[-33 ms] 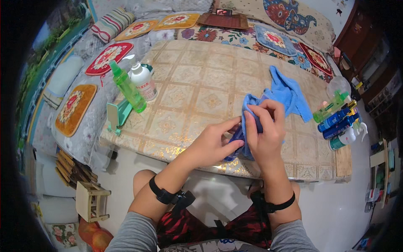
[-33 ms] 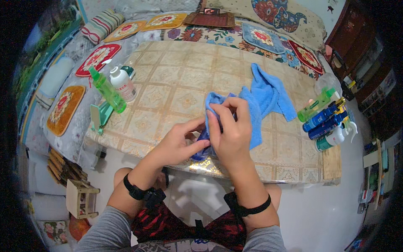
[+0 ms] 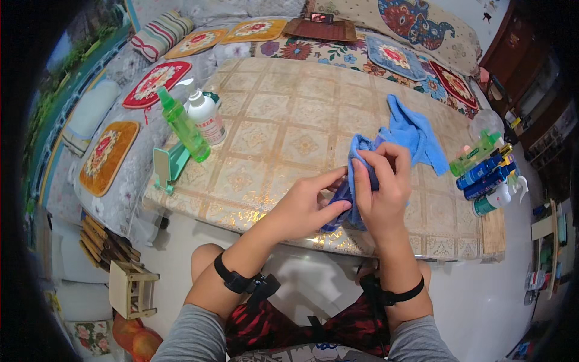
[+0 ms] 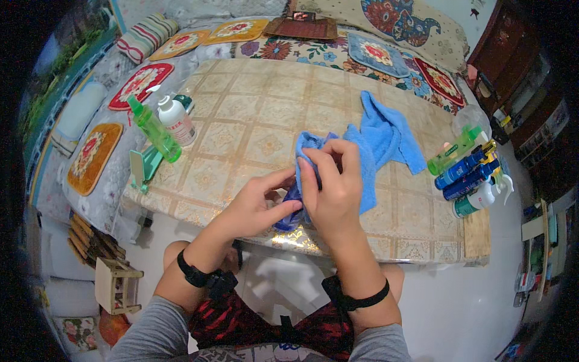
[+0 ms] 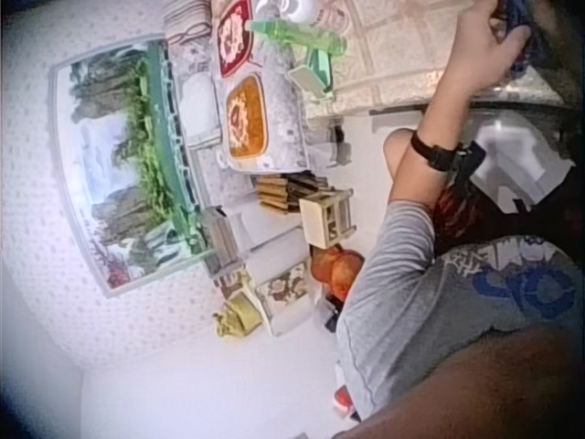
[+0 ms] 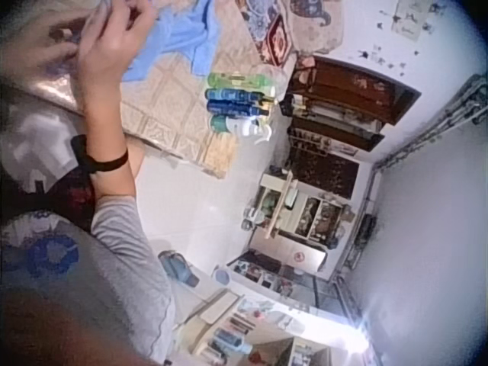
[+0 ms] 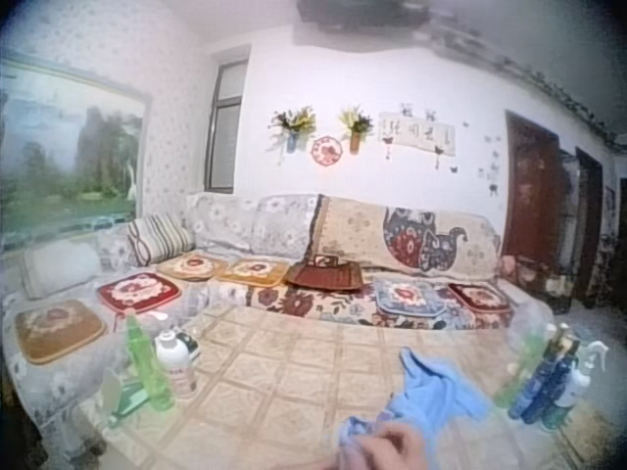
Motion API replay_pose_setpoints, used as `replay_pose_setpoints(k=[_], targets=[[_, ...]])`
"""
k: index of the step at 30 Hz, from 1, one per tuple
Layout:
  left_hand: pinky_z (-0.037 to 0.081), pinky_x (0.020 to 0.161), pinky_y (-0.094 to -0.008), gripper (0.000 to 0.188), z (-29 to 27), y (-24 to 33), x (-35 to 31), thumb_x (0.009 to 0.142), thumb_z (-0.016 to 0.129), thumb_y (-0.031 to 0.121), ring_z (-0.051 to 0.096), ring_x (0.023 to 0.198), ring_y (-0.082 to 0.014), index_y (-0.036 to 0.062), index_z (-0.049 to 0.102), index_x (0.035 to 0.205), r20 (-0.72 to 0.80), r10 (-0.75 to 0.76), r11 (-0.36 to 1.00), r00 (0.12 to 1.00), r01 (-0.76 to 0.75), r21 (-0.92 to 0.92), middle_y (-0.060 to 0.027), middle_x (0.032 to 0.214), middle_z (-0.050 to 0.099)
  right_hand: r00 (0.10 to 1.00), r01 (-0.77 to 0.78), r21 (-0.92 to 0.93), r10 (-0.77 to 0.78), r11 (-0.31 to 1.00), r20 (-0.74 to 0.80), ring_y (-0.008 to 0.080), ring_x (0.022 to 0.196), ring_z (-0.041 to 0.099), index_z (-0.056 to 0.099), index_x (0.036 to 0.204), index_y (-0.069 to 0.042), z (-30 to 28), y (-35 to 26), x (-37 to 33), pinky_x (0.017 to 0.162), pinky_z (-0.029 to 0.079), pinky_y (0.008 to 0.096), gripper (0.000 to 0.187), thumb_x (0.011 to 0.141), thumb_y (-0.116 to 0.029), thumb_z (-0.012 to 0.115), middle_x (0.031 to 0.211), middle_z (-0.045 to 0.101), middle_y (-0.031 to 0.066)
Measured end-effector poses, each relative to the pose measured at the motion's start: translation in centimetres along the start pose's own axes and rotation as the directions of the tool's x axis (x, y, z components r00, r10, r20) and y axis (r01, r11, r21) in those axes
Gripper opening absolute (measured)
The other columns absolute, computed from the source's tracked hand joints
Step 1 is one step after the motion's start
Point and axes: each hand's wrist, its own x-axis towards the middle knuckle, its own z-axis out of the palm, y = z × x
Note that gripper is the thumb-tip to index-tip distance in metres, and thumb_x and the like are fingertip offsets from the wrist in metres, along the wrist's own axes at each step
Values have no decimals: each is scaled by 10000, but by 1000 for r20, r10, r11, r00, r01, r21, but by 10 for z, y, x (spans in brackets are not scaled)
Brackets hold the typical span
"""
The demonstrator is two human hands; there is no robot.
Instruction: Cleaning a blue spray bottle with a blue cloth.
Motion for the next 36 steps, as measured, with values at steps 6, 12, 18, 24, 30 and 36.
replay_pose_setpoints(k=[6,12,18,24,30,36], targets=[[540,889,-316,636,0,0,-1,908,742,84,587,1203,-185,-35,464,1468,-16,3,991,1000,-5,-132,-133,1327,622,999,37,18,-38,999,20,266,807,582,694,989,8,-5,6,2,693,499,349,184,815,31,748,978,549,140],[529,974,-341,648,-3,-1,-3,910,734,50,575,1216,-190,-27,447,1486,-28,-31,969,999,23,-246,-135,1362,594,999,35,43,-36,998,24,269,815,590,702,987,0,-7,7,2,709,504,349,179,817,28,751,982,559,140],[509,1005,-336,645,-8,-11,0,912,712,22,578,1217,-181,-44,432,1489,-11,-6,926,1000,1,-378,-134,1368,594,1000,10,79,-12,997,26,265,836,605,707,998,-5,-10,10,3,731,510,346,190,816,27,751,994,576,139],[491,1031,-343,643,-14,-8,1,923,707,55,599,1199,-182,-51,423,1490,19,7,897,1000,2,-443,-133,1342,616,998,-51,132,53,990,-17,270,876,642,696,976,2,-9,16,3,764,519,340,158,826,35,729,989,637,144],[489,1046,-356,645,-18,-13,2,927,700,51,602,1216,-198,-63,407,1491,52,62,840,997,-23,-542,-136,1346,615,988,-150,194,153,969,1,284,888,655,678,958,21,-11,17,3,780,520,343,120,843,32,710,973,668,167],[488,1056,-364,642,-21,-9,1,922,705,47,612,1211,-207,-59,417,1485,89,23,814,996,33,-579,-138,1357,613,967,-244,348,254,905,16,231,887,639,658,970,30,-8,21,-1,802,498,313,94,887,9,696,964,669,134]])
